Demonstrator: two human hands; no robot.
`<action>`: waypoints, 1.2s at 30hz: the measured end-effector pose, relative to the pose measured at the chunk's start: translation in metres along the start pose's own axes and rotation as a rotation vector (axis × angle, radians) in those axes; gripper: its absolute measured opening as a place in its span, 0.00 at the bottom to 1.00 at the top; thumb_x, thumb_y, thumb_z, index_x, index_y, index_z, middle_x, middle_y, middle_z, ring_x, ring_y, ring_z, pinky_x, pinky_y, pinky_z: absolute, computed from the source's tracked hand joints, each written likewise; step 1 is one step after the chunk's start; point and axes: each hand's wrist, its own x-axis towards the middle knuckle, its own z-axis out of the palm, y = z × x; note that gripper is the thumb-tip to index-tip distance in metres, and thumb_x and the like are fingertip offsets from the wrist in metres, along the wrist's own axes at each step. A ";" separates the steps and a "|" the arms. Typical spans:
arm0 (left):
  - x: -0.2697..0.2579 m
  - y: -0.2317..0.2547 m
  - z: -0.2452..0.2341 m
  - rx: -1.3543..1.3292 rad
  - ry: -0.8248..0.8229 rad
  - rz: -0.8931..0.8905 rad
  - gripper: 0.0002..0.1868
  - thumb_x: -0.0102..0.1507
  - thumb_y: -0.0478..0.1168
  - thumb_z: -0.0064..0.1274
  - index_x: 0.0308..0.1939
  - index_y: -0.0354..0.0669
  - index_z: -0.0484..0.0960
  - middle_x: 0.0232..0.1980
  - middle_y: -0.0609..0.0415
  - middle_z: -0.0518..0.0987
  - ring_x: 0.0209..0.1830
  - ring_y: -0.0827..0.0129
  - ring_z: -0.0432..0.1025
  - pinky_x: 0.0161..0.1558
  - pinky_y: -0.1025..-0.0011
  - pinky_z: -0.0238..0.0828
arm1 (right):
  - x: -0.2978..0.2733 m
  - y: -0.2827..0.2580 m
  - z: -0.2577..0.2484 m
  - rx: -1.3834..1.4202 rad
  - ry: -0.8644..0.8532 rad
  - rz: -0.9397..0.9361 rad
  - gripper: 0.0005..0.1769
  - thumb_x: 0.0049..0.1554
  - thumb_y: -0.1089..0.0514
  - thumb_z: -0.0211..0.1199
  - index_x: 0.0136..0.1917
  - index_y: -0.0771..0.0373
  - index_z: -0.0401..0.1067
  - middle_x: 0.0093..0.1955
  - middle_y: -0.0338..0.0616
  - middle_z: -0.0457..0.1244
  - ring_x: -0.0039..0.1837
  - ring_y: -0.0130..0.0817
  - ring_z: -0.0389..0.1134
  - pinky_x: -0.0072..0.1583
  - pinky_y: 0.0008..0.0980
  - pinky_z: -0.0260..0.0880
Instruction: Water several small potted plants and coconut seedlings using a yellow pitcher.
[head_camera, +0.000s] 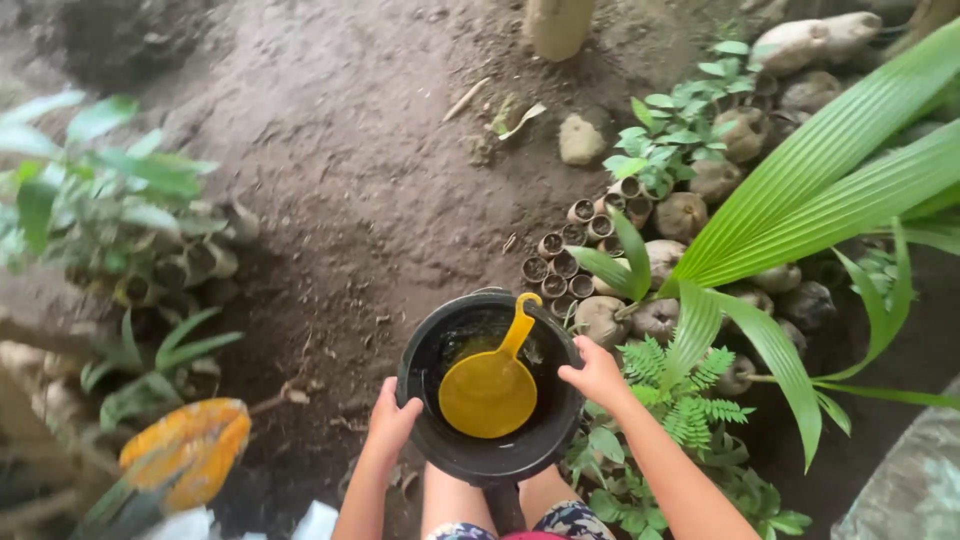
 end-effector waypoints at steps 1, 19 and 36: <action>0.010 0.010 -0.004 0.014 -0.020 0.003 0.29 0.55 0.34 0.53 0.62 0.38 0.72 0.48 0.44 0.83 0.45 0.65 0.75 0.50 0.67 0.73 | 0.006 0.000 0.005 0.004 0.021 0.012 0.23 0.44 0.58 0.69 0.54 0.65 0.72 0.45 0.50 0.71 0.48 0.36 0.72 0.60 0.32 0.67; 0.272 0.108 -0.019 0.428 -0.241 0.076 0.19 0.60 0.38 0.53 0.55 0.42 0.77 0.46 0.47 0.83 0.46 0.62 0.76 0.49 0.64 0.73 | 0.144 0.033 0.110 0.286 0.045 0.700 0.30 0.46 0.60 0.67 0.62 0.64 0.65 0.44 0.45 0.65 0.41 0.35 0.68 0.35 0.38 0.70; 0.625 -0.035 0.097 0.564 -0.080 0.322 0.28 0.54 0.44 0.67 0.56 0.45 0.75 0.49 0.43 0.83 0.51 0.51 0.78 0.53 0.58 0.72 | 0.412 0.229 0.143 -0.043 0.184 0.535 0.22 0.51 0.53 0.69 0.53 0.68 0.70 0.42 0.55 0.70 0.37 0.46 0.73 0.36 0.43 0.72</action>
